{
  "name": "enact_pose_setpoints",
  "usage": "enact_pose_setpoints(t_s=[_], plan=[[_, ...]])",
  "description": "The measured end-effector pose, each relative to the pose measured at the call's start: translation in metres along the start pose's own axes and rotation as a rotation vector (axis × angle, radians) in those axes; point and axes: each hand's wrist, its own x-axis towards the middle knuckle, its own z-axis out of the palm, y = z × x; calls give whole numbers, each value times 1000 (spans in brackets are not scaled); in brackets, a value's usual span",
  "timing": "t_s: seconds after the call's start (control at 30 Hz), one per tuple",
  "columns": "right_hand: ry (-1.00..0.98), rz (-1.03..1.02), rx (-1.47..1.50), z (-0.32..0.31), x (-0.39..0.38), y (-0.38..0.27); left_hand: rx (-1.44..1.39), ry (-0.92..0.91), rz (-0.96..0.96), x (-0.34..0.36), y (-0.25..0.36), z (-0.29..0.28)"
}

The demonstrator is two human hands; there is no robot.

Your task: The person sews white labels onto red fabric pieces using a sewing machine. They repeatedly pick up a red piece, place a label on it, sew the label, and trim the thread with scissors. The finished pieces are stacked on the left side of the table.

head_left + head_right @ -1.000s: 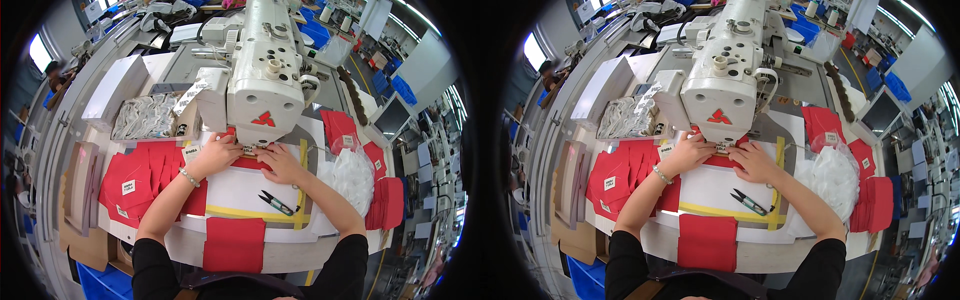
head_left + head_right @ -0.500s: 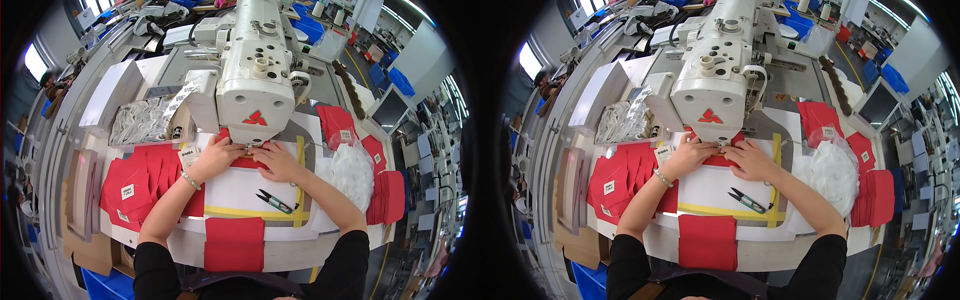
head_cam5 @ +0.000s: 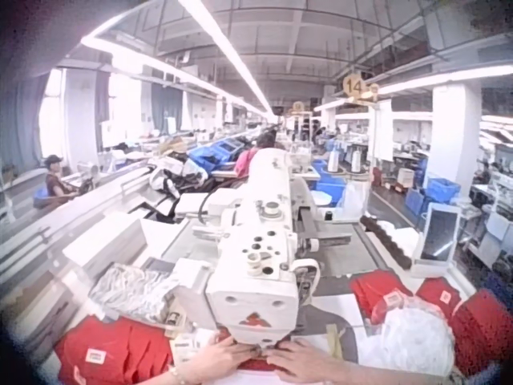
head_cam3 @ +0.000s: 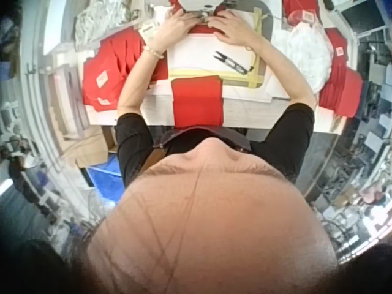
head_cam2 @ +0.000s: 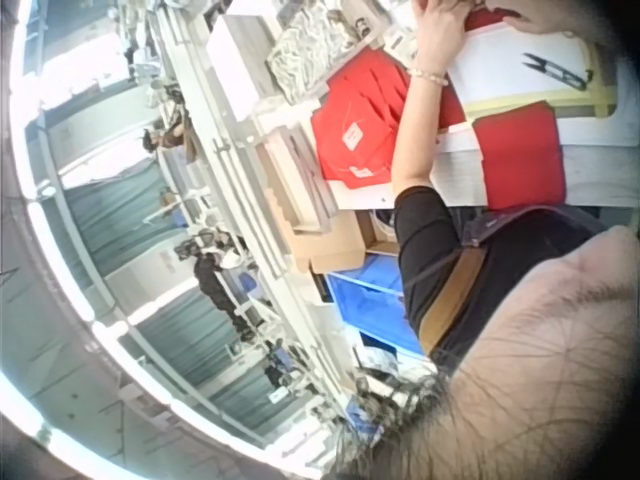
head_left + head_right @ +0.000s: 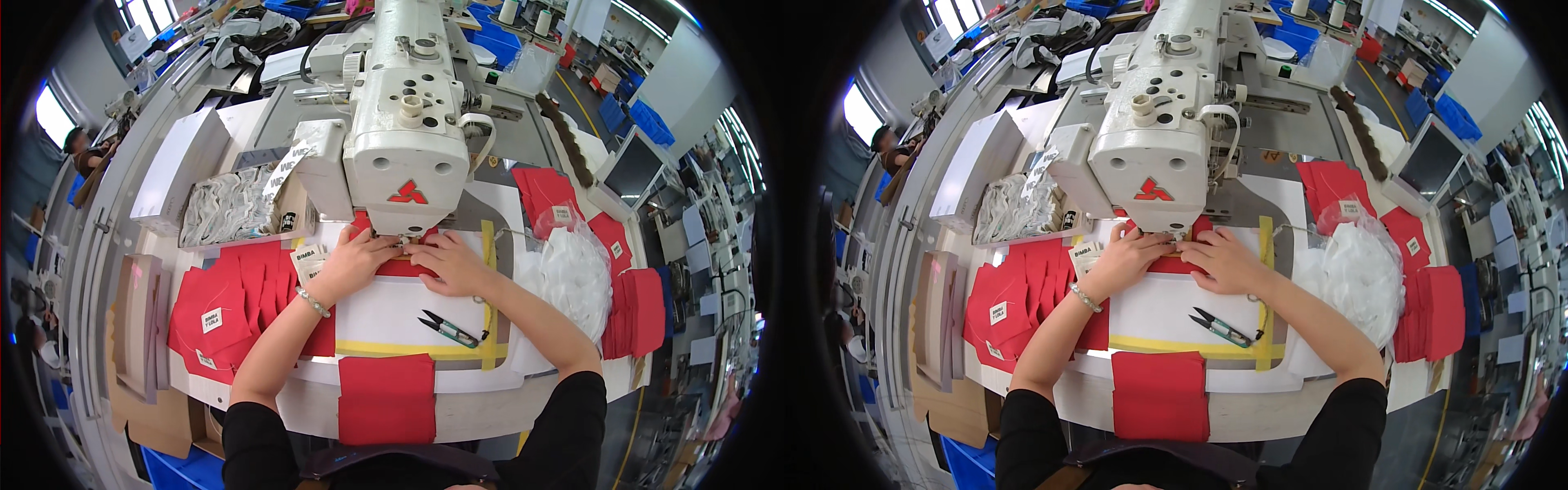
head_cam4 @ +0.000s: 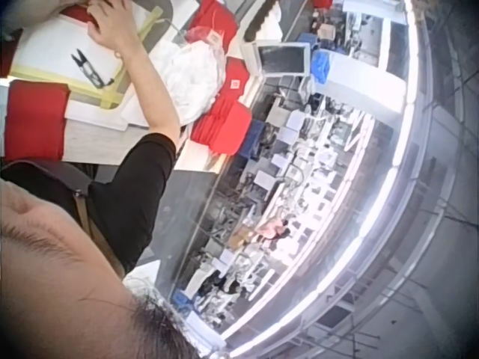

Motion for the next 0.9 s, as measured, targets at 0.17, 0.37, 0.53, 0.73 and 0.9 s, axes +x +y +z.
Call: enact_pose_setpoints(t_s=[0.17,0.37,0.53,0.73,0.9], plan=[[107,-12,-38,-2,-2,-3,-32,56,35,-2,-6,5],[152,17,-59,0,1,14,-122,15,-63,9,-10,0],[202,12,-55,2,6,24,-59,6,-81,11,-21,7],[194,11,-59,1,6,20,-69,-8,-81,9,-16,5],[235,23,-41,1,6,22,-156,-105,-152,13,-11,-5]])
